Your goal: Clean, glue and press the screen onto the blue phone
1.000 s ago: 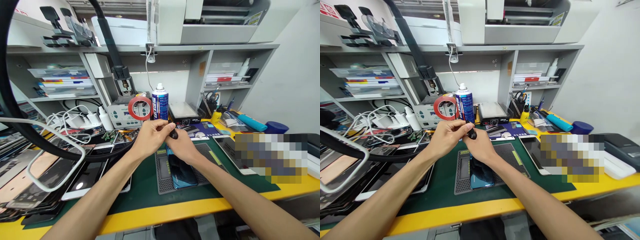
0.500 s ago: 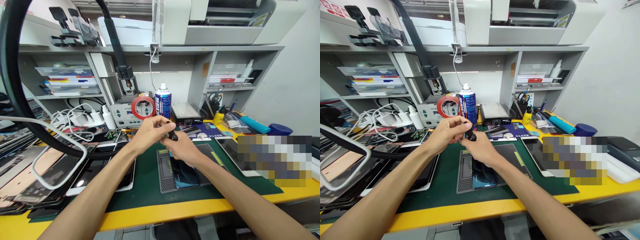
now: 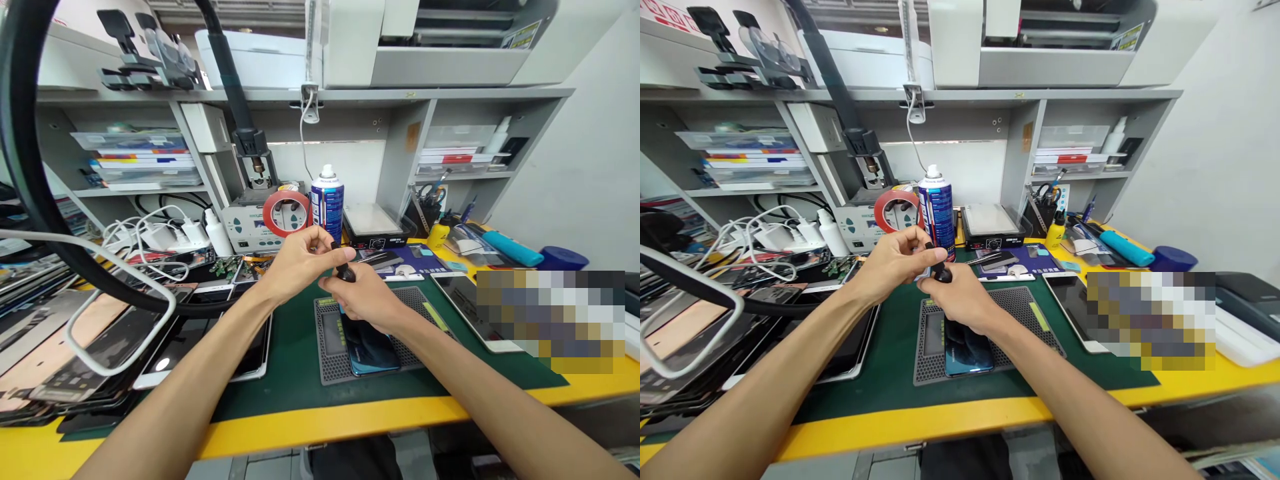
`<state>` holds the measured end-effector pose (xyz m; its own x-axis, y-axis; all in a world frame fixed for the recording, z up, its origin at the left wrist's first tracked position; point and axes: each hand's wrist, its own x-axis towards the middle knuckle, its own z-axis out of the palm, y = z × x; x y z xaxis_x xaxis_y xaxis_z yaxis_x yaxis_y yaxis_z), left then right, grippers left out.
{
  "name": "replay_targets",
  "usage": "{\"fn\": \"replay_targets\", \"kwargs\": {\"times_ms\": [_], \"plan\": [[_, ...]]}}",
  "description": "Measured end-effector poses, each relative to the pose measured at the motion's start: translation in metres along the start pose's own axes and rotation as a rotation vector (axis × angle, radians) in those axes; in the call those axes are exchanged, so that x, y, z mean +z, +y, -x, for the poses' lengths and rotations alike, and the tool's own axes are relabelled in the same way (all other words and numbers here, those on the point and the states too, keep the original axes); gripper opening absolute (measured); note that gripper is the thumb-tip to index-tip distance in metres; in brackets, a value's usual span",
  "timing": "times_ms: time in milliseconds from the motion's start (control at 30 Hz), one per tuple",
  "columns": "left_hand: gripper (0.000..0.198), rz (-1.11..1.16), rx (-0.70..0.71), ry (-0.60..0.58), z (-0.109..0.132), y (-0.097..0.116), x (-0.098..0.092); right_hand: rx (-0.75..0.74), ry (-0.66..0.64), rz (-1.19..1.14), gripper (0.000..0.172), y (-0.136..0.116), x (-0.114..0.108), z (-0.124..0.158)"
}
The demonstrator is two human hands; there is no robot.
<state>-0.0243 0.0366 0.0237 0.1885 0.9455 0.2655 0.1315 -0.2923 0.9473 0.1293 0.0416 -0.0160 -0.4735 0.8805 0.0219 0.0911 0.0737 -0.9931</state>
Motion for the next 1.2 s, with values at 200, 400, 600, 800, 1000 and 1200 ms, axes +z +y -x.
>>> {"fn": "replay_targets", "kwargs": {"times_ms": [200, 400, 600, 800, 1000, 1200], "plan": [[0.029, 0.025, -0.001, -0.025, -0.001, -0.003, 0.001, -0.016, -0.009, 0.013, 0.032, 0.002, -0.001, -0.001], [0.044, 0.011, 0.099, 0.258, -0.003, -0.001, 0.009, -0.068, 0.013, 0.078, 0.033, 0.003, 0.000, -0.001], [0.036, 0.050, 0.043, 0.374, -0.004, -0.001, -0.010, -0.151, 0.122, 0.170, 0.036, -0.003, -0.020, -0.002], [0.027, -0.651, -0.057, -0.121, -0.002, -0.011, -0.027, 0.036, -0.166, -0.089, 0.037, -0.022, -0.083, 0.009], [0.017, -0.866, -0.031, -0.231, -0.002, -0.023, -0.023, 0.256, -0.214, -0.069, 0.030, -0.017, -0.103, 0.006], [0.015, -0.987, -0.048, -0.295, 0.000, -0.034, -0.022, 0.330, -0.202, 0.009, 0.021, -0.003, -0.098, -0.006]]}}
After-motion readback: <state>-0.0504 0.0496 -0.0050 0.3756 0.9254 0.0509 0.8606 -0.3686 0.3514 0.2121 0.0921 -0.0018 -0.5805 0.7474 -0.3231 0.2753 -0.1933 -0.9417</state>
